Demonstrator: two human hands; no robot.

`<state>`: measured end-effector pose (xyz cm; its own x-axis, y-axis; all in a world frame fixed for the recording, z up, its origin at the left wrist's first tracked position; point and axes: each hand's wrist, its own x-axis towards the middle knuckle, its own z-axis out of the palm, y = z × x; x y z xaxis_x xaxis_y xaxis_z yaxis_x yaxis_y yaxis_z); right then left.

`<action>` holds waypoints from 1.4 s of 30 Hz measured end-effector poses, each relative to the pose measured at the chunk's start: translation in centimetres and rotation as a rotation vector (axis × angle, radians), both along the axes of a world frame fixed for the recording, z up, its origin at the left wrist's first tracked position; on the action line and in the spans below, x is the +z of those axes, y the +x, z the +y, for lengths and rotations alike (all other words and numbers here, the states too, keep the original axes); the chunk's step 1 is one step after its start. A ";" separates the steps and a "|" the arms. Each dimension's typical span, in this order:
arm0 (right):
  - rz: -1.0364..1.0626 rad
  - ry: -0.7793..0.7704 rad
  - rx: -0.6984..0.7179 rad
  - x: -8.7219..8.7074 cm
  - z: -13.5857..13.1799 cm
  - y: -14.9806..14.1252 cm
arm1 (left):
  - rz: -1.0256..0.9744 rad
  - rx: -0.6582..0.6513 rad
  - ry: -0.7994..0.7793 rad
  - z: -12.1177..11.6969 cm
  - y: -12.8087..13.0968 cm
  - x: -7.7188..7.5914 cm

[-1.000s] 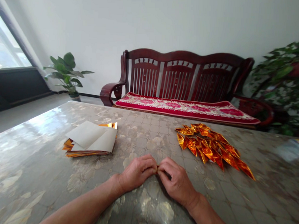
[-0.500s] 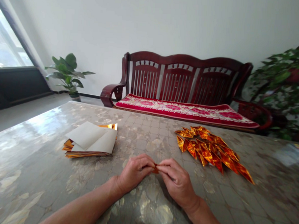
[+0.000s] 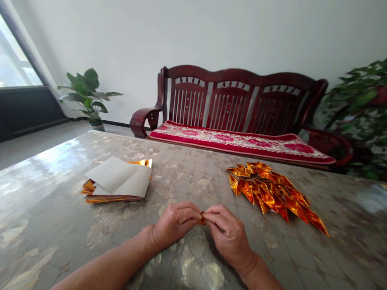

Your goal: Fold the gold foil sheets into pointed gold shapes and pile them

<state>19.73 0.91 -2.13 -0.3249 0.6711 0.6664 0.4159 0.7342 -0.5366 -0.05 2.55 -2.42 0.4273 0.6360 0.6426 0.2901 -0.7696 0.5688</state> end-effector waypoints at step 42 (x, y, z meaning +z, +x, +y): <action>-0.067 -0.226 0.058 0.4 1.2 1.9 | -0.118 0.137 -0.772 0.1 0.2 -0.3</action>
